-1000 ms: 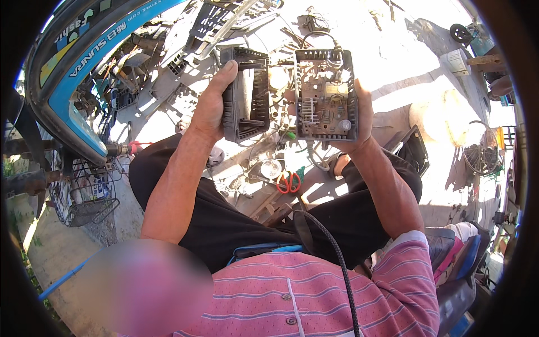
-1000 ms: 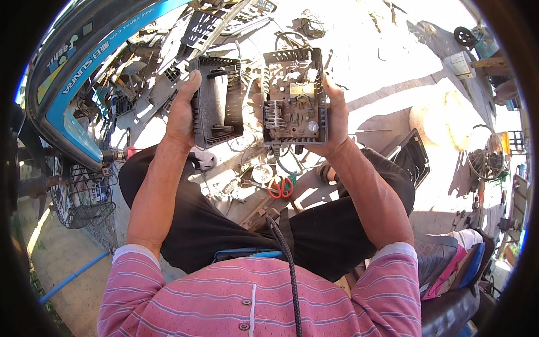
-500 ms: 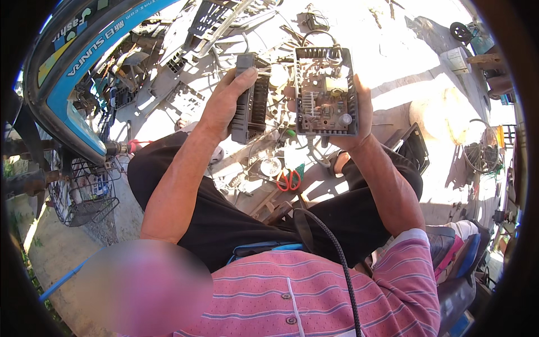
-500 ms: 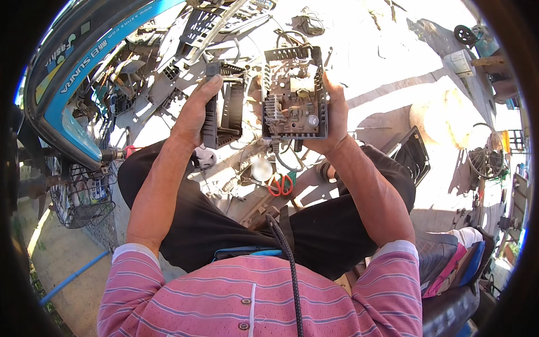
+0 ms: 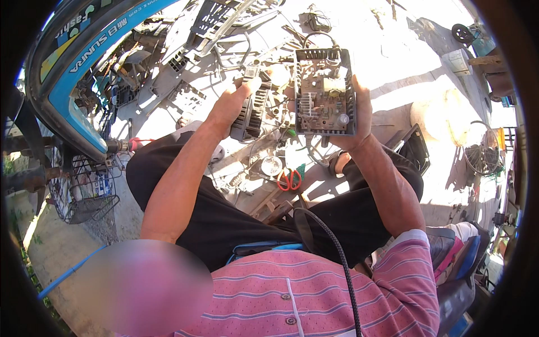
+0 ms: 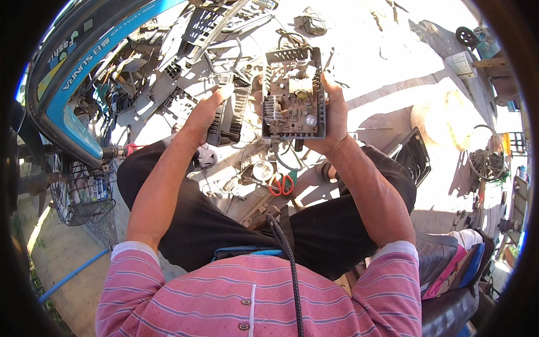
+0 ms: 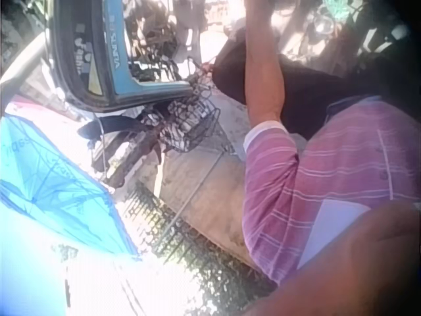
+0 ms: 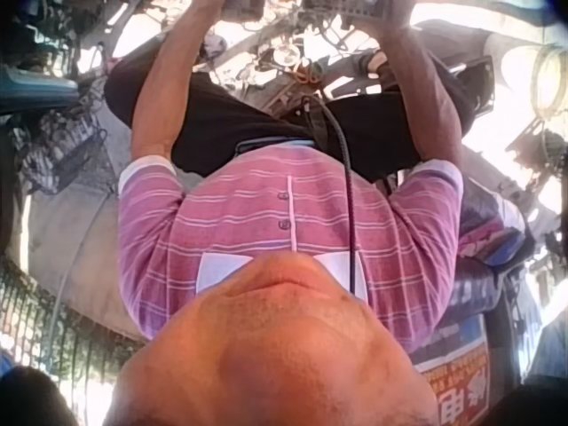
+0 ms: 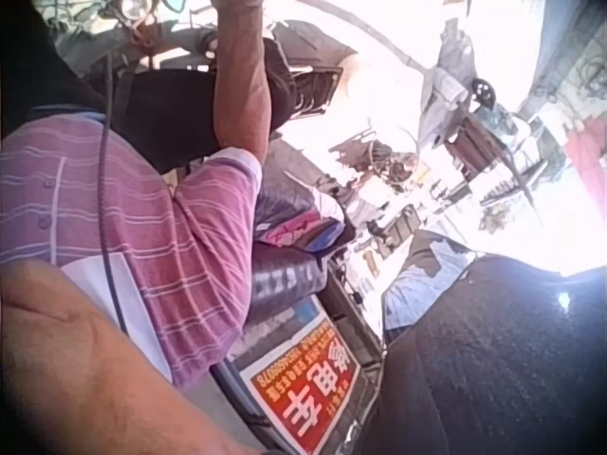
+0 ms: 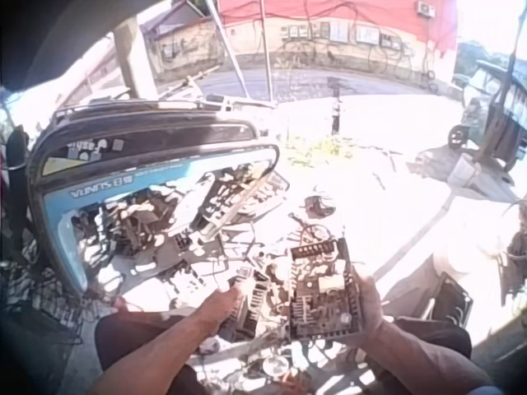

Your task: The person disassembles a small electronic device using a screwdriver, removes the internal components, and uses pliers to cut a wire. They then reassemble the device and secure it with screws.

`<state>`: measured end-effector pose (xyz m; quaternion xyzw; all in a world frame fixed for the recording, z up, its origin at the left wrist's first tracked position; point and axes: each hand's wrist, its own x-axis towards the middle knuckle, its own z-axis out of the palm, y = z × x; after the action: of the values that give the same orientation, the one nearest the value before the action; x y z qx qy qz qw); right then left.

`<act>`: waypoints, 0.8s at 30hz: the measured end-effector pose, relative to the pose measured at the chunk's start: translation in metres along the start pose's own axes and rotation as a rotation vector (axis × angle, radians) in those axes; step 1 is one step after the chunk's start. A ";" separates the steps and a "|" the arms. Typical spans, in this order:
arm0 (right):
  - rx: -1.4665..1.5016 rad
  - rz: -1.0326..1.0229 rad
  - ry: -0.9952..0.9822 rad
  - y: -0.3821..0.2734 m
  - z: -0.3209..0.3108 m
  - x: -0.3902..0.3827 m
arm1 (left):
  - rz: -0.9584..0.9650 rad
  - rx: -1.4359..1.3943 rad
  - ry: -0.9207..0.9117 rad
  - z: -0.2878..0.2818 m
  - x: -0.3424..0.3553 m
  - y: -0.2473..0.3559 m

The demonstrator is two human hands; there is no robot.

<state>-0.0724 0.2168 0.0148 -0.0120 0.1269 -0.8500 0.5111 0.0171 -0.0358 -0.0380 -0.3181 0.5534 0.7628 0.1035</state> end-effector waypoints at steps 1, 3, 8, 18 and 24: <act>-0.033 0.001 0.000 -0.001 -0.002 -0.001 | -0.046 0.033 0.031 0.001 0.002 0.000; -0.089 -0.010 0.031 -0.004 -0.007 -0.003 | 0.134 0.224 0.068 0.004 -0.004 -0.006; -0.206 -0.021 -0.028 -0.001 -0.004 -0.005 | 0.153 0.933 0.095 -0.002 -0.004 -0.014; -0.053 -0.037 -0.137 0.000 -0.017 -0.009 | 0.344 1.457 -0.167 -0.012 0.007 -0.025; -0.434 -0.180 0.213 0.000 -0.021 -0.015 | 0.645 1.633 -0.271 -0.024 0.012 -0.046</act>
<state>-0.0687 0.2346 -0.0043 -0.0429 0.3579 -0.8415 0.4024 0.0402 -0.0429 -0.0858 0.1194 0.9705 0.1533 0.1430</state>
